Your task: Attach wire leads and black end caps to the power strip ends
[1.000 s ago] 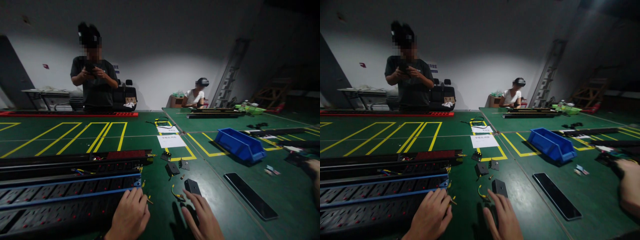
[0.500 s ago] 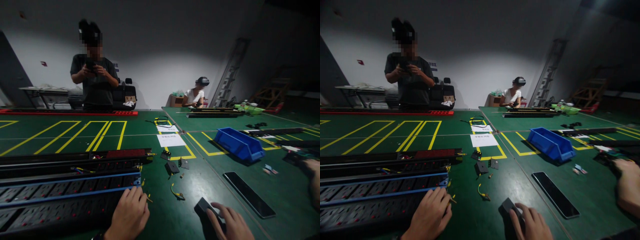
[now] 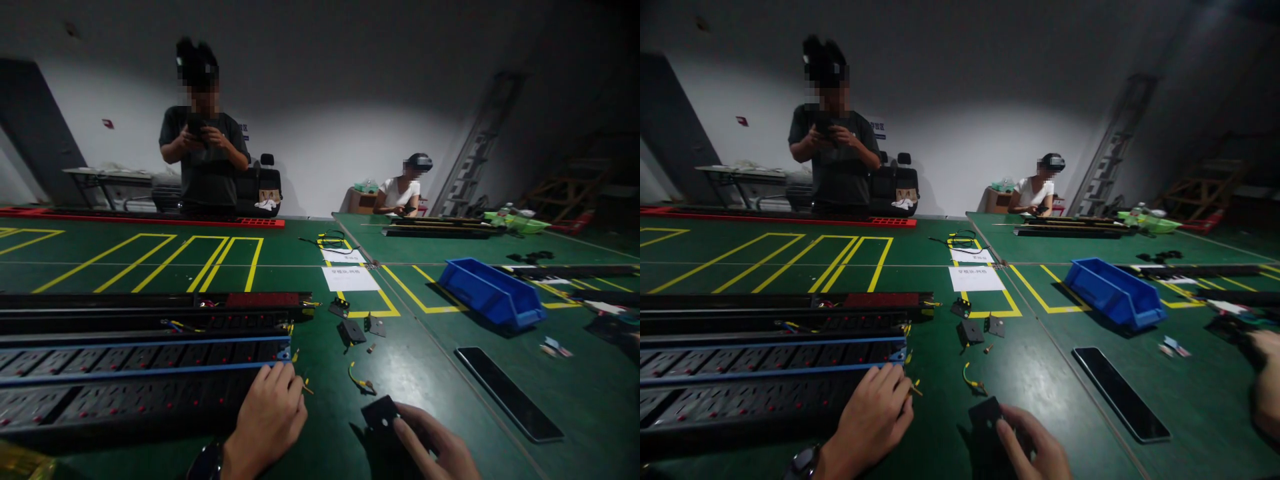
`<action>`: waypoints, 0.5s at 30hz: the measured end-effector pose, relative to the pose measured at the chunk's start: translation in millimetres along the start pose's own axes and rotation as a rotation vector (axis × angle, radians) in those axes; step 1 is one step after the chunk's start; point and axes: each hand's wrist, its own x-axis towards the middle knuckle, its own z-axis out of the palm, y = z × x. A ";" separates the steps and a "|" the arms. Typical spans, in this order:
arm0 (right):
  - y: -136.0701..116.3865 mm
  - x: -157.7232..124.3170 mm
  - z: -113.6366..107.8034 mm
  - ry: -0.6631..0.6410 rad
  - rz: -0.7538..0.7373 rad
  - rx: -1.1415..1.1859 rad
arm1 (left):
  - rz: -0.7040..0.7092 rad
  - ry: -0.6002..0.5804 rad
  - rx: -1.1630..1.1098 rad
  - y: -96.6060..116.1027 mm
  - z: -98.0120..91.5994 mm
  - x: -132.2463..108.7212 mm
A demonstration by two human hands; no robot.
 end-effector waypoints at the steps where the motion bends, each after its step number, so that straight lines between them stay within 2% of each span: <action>1: -8.3 0.8 9.9 0.001 -0.017 0.023 | 0.001 0.000 0.001 0.2 0.2 0.0; 5: -30.0 2.2 58.0 0.089 -0.240 -0.040 | -0.008 -0.019 -0.008 0.7 0.1 0.6; 6: -33.0 2.0 70.1 0.161 -0.291 -0.052 | -0.013 -0.024 -0.012 0.8 0.0 0.7; 9: -41.3 1.0 98.3 0.125 -0.410 -0.116 | -0.016 -0.027 -0.013 1.2 -0.1 0.6; 12: -49.5 1.7 111.1 0.081 -0.507 -0.165 | -0.009 -0.032 -0.012 1.4 0.0 -0.1; 15: -52.9 4.1 114.9 0.097 -0.570 -0.161 | 0.001 -0.019 -0.032 0.7 -0.1 -1.6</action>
